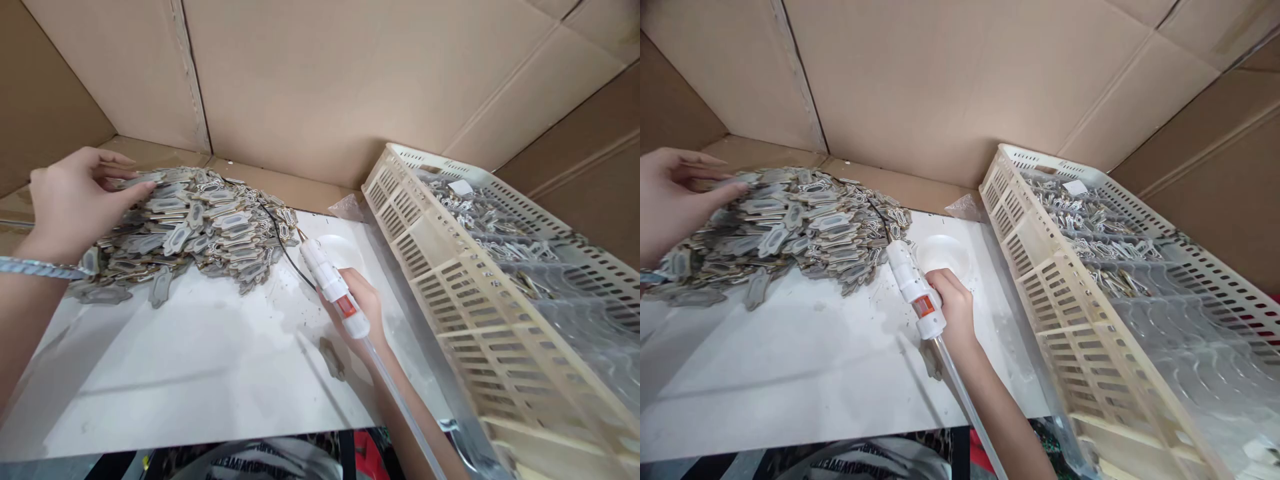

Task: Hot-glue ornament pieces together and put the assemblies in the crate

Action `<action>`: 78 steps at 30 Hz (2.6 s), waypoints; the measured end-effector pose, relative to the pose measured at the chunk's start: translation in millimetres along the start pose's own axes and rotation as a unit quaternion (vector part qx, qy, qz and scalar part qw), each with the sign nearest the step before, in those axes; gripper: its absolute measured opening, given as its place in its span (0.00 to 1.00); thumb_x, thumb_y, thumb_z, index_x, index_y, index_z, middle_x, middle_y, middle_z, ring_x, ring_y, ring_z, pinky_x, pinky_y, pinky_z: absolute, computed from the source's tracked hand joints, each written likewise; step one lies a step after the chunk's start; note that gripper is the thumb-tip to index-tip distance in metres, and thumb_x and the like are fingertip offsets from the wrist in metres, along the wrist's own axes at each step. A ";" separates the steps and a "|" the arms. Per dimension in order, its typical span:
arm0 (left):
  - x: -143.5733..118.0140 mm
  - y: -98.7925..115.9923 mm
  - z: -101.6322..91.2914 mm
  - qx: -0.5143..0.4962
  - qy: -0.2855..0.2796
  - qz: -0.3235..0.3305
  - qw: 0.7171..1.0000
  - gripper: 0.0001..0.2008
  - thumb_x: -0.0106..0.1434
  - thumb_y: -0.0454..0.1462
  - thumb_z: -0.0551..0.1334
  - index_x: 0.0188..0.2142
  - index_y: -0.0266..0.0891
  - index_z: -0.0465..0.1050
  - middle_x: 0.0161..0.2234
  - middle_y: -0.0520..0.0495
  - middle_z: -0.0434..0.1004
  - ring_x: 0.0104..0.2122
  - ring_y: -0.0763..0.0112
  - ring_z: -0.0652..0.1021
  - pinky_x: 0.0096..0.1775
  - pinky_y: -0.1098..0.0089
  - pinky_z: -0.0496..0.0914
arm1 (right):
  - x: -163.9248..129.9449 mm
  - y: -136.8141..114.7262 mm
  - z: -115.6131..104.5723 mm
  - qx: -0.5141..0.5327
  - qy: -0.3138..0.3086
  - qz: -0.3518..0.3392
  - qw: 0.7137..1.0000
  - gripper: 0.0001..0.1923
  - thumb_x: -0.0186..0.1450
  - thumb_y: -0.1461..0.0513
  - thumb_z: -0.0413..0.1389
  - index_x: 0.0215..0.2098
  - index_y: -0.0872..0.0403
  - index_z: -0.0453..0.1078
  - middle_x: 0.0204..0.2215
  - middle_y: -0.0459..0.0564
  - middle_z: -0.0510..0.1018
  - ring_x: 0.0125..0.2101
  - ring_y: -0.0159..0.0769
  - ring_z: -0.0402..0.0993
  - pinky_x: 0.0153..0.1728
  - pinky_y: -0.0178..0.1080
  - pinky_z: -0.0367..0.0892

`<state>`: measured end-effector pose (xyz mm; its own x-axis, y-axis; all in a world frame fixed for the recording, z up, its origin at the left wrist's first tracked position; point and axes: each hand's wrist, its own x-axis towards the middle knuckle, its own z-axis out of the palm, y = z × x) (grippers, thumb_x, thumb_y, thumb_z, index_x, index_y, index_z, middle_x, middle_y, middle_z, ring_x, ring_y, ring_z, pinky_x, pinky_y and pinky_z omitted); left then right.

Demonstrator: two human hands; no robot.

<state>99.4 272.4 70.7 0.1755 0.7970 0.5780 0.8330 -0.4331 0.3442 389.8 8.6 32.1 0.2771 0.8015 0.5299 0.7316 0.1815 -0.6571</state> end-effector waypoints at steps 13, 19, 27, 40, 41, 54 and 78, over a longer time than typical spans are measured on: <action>30.6 53.9 1.2 -0.006 -0.186 0.177 0.967 0.40 0.55 0.66 0.52 0.49 0.37 0.75 0.33 0.49 0.78 0.40 0.61 0.71 0.50 0.59 0.67 | -2.0 5.6 -0.3 -0.013 -0.017 0.002 1.000 0.06 0.60 0.69 0.56 0.30 0.51 0.67 0.28 0.44 0.73 0.27 0.32 0.70 0.28 0.33 0.62; 32.2 57.5 10.3 -0.006 -0.222 0.202 0.954 0.37 0.58 0.64 0.54 0.52 0.39 0.73 0.39 0.48 0.83 0.40 0.61 0.72 0.47 0.57 0.70 | -2.7 4.5 -0.7 -0.017 -0.024 0.001 1.000 0.06 0.60 0.69 0.56 0.31 0.52 0.68 0.29 0.44 0.73 0.27 0.32 0.71 0.28 0.32 0.62; 49.2 53.8 7.4 0.037 -0.184 0.126 0.974 0.21 0.64 0.49 0.59 0.47 0.36 0.74 0.37 0.51 0.82 0.33 0.68 0.76 0.43 0.61 0.73 | -3.6 7.8 1.5 -0.010 -0.025 0.004 1.000 0.08 0.58 0.71 0.54 0.31 0.51 0.67 0.28 0.43 0.73 0.27 0.32 0.71 0.28 0.32 0.63; 54.1 73.8 4.7 0.110 -0.259 0.060 0.958 0.14 0.66 0.45 0.64 0.42 0.36 0.75 0.38 0.46 0.79 0.41 0.63 0.79 0.47 0.56 0.73 | -2.8 7.1 1.5 -0.015 -0.040 0.007 0.999 0.08 0.57 0.71 0.54 0.31 0.51 0.67 0.29 0.44 0.73 0.28 0.32 0.71 0.28 0.32 0.63; 54.2 73.5 5.2 0.110 -0.256 0.059 0.959 0.14 0.66 0.45 0.64 0.42 0.35 0.75 0.38 0.46 0.79 0.41 0.63 0.79 0.47 0.57 0.73 | -2.6 6.7 1.6 -0.016 -0.040 0.008 0.999 0.08 0.57 0.70 0.54 0.31 0.51 0.67 0.29 0.45 0.73 0.28 0.32 0.71 0.28 0.32 0.63; 52.6 57.7 -14.1 0.036 -0.132 0.119 0.983 0.14 0.62 0.44 0.59 0.39 0.37 0.74 0.34 0.54 0.79 0.35 0.71 0.76 0.43 0.68 0.70 | -3.3 5.6 0.8 -0.023 -0.037 0.007 0.999 0.07 0.58 0.70 0.55 0.32 0.51 0.68 0.29 0.45 0.74 0.28 0.34 0.72 0.28 0.33 0.65; -100.1 148.4 0.9 -0.246 -0.341 0.462 0.781 0.11 0.66 0.38 0.61 0.47 0.48 0.75 0.36 0.50 0.80 0.35 0.70 0.78 0.37 0.73 0.71 | 5.4 3.2 -6.5 -0.002 0.065 0.084 0.994 0.12 0.65 0.55 0.56 0.26 0.51 0.66 0.24 0.44 0.72 0.25 0.33 0.69 0.27 0.35 0.63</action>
<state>206.0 128.7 63.2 0.9607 0.0159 0.2772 -0.0862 -0.9319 0.3523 397.7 9.7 36.3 0.4732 0.7396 0.4786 0.6714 0.0489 -0.7395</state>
